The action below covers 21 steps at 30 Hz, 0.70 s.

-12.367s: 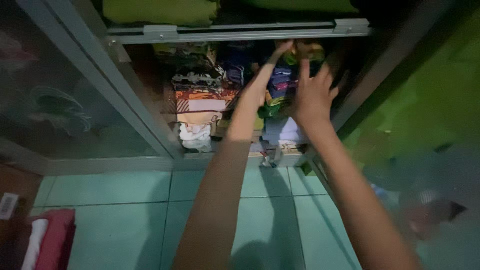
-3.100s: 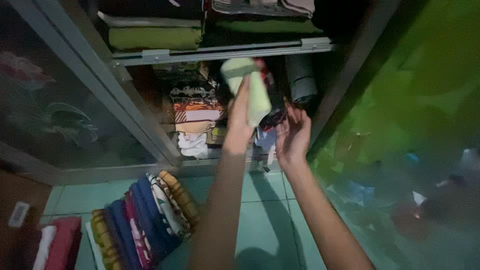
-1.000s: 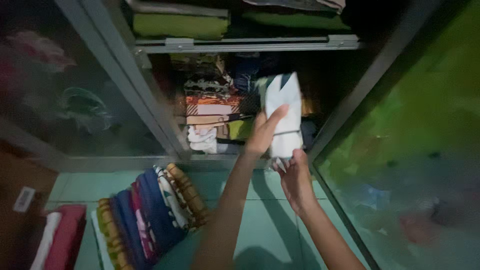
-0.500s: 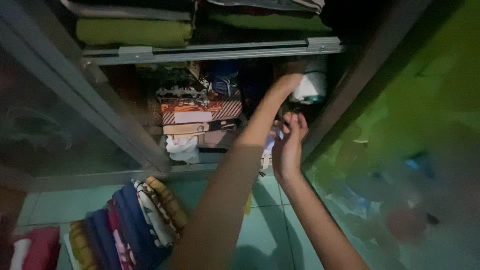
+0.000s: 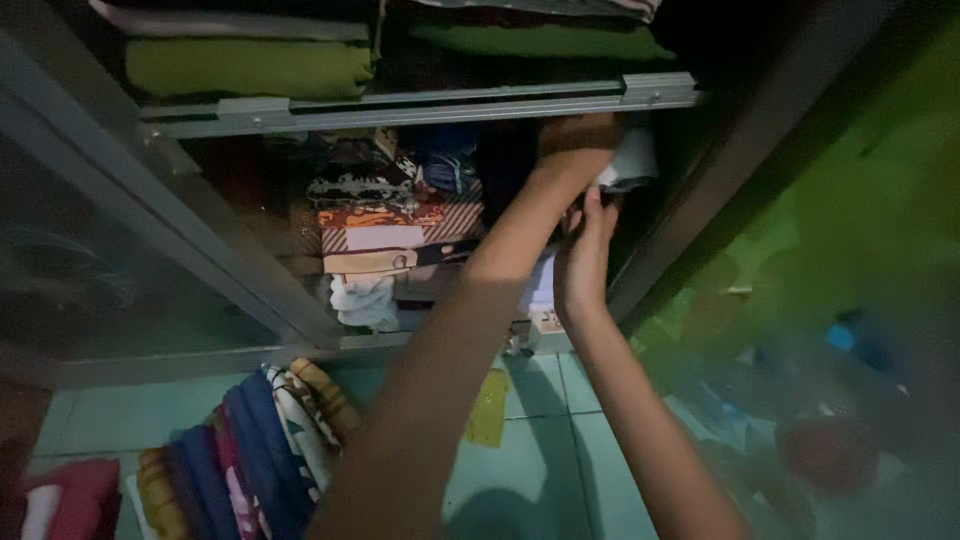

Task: The person organizes clothes by removing folded items from a storage cabinet and placing them in a stack on the floor, then folding a green cloth and placing it into the cabinet.

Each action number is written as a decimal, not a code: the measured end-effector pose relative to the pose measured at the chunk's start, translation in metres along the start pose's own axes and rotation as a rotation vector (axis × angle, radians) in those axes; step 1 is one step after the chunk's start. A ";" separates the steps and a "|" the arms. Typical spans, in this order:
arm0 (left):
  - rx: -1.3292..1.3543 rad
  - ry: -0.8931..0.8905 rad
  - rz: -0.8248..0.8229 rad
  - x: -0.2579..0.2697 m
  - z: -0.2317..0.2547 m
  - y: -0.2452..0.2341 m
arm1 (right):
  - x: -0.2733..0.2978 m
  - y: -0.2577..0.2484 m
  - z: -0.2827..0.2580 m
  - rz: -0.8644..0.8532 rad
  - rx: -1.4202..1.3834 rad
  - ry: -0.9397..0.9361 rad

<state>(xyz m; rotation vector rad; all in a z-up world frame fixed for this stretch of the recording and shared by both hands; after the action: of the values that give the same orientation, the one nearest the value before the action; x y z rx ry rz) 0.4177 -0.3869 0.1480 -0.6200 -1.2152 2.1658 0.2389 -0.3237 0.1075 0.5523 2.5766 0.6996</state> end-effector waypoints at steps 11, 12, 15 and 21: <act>0.038 0.095 -0.049 0.025 0.001 -0.001 | 0.014 -0.013 0.001 0.208 0.434 0.076; -0.007 0.071 -0.040 0.023 0.000 0.004 | 0.024 -0.009 -0.004 0.202 0.572 0.048; -0.093 0.019 -0.072 0.027 0.006 0.004 | 0.028 -0.001 -0.016 0.122 0.704 -0.016; 0.131 0.293 0.191 0.110 0.009 -0.046 | 0.033 0.012 -0.030 0.139 0.775 0.078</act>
<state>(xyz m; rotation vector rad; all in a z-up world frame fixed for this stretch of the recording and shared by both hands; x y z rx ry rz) 0.3437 -0.2986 0.1797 -0.9913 -0.8827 2.1903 0.2000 -0.3101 0.1286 0.9479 2.8474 -0.2894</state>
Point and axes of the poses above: each hand's wrist, its own x-axis away from the middle knuckle, its own y-axis out of the palm, z = x × y, the point moved 5 cm from there along -x, towards the middle knuckle, and after that the axes turned 9 degrees about -z, right-handed, at the moved point
